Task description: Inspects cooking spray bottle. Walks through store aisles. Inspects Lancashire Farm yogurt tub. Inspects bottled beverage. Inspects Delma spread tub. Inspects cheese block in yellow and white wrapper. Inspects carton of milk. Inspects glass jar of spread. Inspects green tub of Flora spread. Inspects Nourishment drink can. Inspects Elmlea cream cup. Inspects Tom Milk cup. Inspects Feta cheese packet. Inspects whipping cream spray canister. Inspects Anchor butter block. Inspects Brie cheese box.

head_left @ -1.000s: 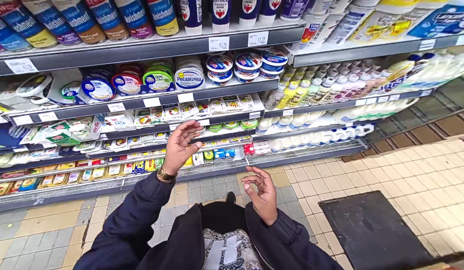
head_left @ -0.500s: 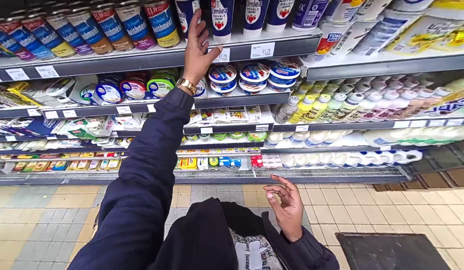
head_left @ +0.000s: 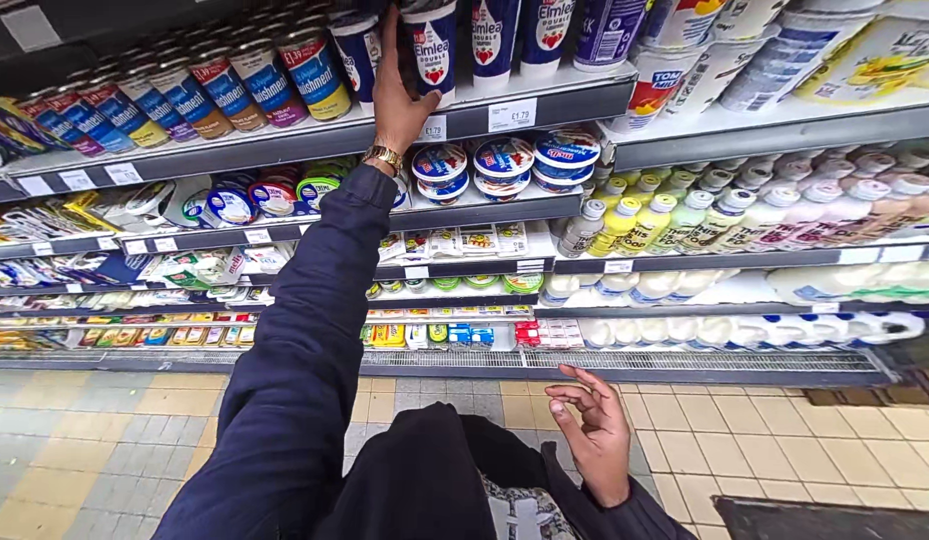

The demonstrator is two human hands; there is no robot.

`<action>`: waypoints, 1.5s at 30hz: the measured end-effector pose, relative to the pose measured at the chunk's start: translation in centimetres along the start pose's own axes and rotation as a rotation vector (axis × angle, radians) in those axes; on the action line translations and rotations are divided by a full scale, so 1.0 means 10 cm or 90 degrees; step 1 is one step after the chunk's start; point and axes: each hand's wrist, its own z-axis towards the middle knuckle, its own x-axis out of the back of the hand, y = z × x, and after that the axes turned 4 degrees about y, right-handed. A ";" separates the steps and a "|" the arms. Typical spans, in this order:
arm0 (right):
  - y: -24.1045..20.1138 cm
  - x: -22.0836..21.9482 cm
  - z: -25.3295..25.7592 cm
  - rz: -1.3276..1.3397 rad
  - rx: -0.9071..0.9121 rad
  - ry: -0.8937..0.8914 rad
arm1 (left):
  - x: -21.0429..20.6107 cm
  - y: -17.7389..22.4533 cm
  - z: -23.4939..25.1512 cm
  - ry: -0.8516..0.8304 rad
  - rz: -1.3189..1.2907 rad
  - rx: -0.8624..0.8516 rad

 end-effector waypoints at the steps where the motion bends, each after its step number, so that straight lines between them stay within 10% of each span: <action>1: 0.01 0.01 0.01 0.001 -0.001 -0.004 | 0.00 -0.01 0.01 -0.005 -0.001 -0.011; 20: -0.10 -0.21 0.03 -0.022 0.036 -0.030 | 0.34 0.25 -0.35 -0.080 -0.249 -0.010; 31: -0.41 -1.04 0.23 -0.036 0.120 -0.162 | 1.42 0.55 -2.10 -0.304 -0.348 0.184; 45: -0.34 -2.08 -0.72 -0.037 -0.062 -0.247 | 2.39 0.22 -4.18 -0.317 -0.365 0.409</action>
